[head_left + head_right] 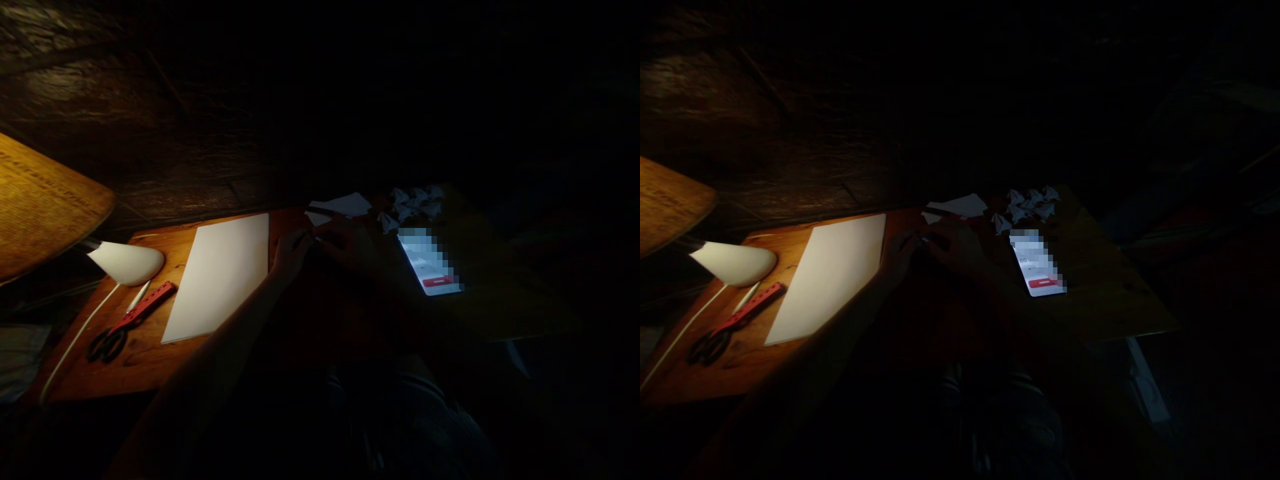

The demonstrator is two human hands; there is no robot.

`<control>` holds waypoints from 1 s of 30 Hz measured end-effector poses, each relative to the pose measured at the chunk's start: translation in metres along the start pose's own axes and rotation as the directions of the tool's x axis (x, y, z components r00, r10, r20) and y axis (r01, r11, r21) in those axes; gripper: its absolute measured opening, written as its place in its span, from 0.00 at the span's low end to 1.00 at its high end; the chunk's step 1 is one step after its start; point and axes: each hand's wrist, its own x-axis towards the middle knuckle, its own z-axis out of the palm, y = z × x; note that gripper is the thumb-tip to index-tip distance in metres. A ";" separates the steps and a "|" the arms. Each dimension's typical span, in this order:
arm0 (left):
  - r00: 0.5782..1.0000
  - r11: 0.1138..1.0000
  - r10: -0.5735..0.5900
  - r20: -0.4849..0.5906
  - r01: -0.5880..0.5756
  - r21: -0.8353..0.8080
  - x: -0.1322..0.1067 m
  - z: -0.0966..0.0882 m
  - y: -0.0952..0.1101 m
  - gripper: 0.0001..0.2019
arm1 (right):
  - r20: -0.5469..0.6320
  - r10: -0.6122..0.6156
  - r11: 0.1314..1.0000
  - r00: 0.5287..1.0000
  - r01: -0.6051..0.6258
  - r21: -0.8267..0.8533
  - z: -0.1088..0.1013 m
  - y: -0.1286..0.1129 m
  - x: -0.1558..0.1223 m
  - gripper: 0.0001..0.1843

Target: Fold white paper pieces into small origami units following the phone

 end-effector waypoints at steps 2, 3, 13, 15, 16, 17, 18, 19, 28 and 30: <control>1.000 1.000 0.007 0.017 -0.007 -0.005 0.000 0.001 -0.001 0.17 | 0.005 -0.027 0.999 1.000 0.027 0.019 -0.002 0.002 0.001 0.09; 1.000 1.000 0.016 0.024 -0.016 -0.003 0.000 0.001 -0.001 0.18 | 0.008 -0.045 0.998 0.999 0.045 0.039 -0.003 0.004 0.001 0.08; 0.995 0.999 0.043 0.093 -0.043 -0.007 0.001 0.000 -0.004 0.16 | 0.149 -0.081 0.972 0.986 0.045 0.229 -0.003 0.021 0.002 0.07; 0.994 0.999 0.037 0.101 -0.037 -0.002 0.000 0.000 -0.004 0.15 | 0.169 -0.070 0.983 0.983 0.039 0.177 -0.005 0.018 0.002 0.06; 0.994 1.000 0.031 0.101 -0.031 0.004 0.001 0.000 -0.003 0.14 | 0.181 -0.060 0.989 0.982 0.033 0.147 -0.007 0.016 0.002 0.06; 0.995 1.000 0.024 0.099 -0.025 0.013 0.001 0.000 -0.003 0.14 | 0.193 -0.051 0.992 0.980 0.027 0.121 -0.008 0.014 0.001 0.05; 0.995 1.000 0.018 0.093 -0.020 0.020 0.001 0.000 -0.003 0.13 | 0.204 -0.045 0.994 0.978 0.025 0.104 -0.009 0.012 0.001 0.05; 0.996 1.000 0.015 0.091 -0.017 0.026 0.001 0.000 -0.002 0.13 | 0.216 -0.047 0.995 0.975 0.026 0.101 -0.010 0.011 0.001 0.05; 0.993 0.999 0.003 0.122 -0.008 0.041 0.000 0.002 -0.002 0.10 | 0.264 -0.061 0.994 0.963 0.035 0.103 -0.010 0.011 0.003 0.06; 0.991 0.999 -0.001 0.137 -0.005 0.041 -0.001 0.001 0.000 0.11 | 0.233 -0.073 0.991 0.970 0.045 0.123 -0.008 0.012 0.003 0.06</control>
